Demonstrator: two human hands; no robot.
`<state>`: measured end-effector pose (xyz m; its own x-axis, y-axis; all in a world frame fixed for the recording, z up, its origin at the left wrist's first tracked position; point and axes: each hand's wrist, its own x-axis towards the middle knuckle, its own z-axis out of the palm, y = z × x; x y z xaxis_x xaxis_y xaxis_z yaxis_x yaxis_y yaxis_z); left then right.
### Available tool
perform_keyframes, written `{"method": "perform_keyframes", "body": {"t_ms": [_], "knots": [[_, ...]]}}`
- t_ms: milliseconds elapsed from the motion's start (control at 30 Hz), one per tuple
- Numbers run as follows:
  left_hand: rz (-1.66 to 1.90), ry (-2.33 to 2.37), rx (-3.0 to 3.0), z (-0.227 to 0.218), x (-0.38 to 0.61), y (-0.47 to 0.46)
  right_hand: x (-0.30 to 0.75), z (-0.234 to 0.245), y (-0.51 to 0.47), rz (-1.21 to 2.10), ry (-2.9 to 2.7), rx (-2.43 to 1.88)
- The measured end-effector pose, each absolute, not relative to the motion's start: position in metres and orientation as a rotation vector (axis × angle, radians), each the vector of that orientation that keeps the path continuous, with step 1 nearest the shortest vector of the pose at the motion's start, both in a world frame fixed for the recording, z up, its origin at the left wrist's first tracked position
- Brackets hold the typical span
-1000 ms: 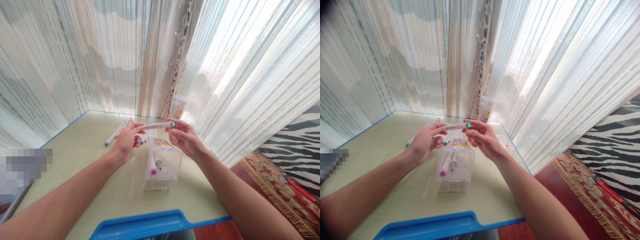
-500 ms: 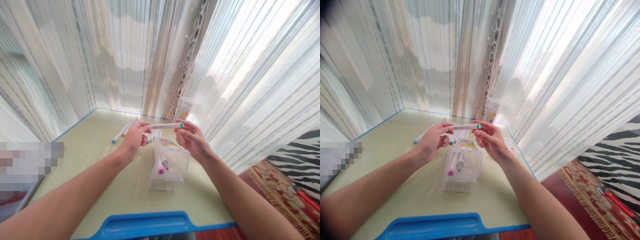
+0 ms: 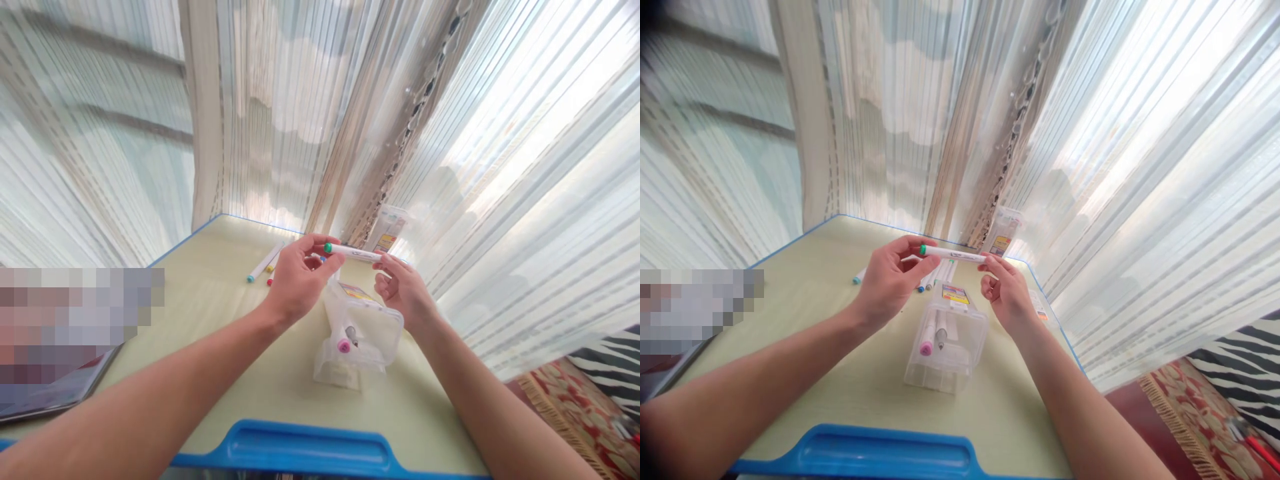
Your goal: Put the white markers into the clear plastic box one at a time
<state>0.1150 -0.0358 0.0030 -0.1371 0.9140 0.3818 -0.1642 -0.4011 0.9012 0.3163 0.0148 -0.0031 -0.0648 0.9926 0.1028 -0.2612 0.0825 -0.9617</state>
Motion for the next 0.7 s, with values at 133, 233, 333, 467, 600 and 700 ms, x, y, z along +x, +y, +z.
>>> {"method": "perform_keyframes", "body": {"t_ms": [133, 233, 333, 467, 600, 700], "knots": [[1.676, 0.881, 1.347, 0.0044, 0.1158, -0.0398, 0.3155, -0.0046, 0.015, 1.339, -1.095, -0.918], [1.669, 0.887, 1.349, 0.0045, 0.1156, -0.0403, 0.3144, -0.0035, 0.0136, 1.351, -1.079, -0.911], [1.664, 0.888, 1.357, 0.005, 0.1155, -0.0407, 0.3138, -0.0023, 0.0132, 1.358, -1.061, -0.91], [1.665, 0.882, 1.372, 0.0049, 0.1152, -0.0405, 0.3144, -0.0012, 0.0131, 1.36, -1.048, -0.904], [1.671, 0.902, 1.374, 0.004, 0.1145, -0.0394, 0.3152, -0.0005, 0.0129, 1.358, -1.037, -0.883], [1.663, 0.937, 1.368, 0.0024, 0.1142, -0.0377, 0.3151, 0.0005, 0.0129, 1.348, -1.022, -0.872]]}}
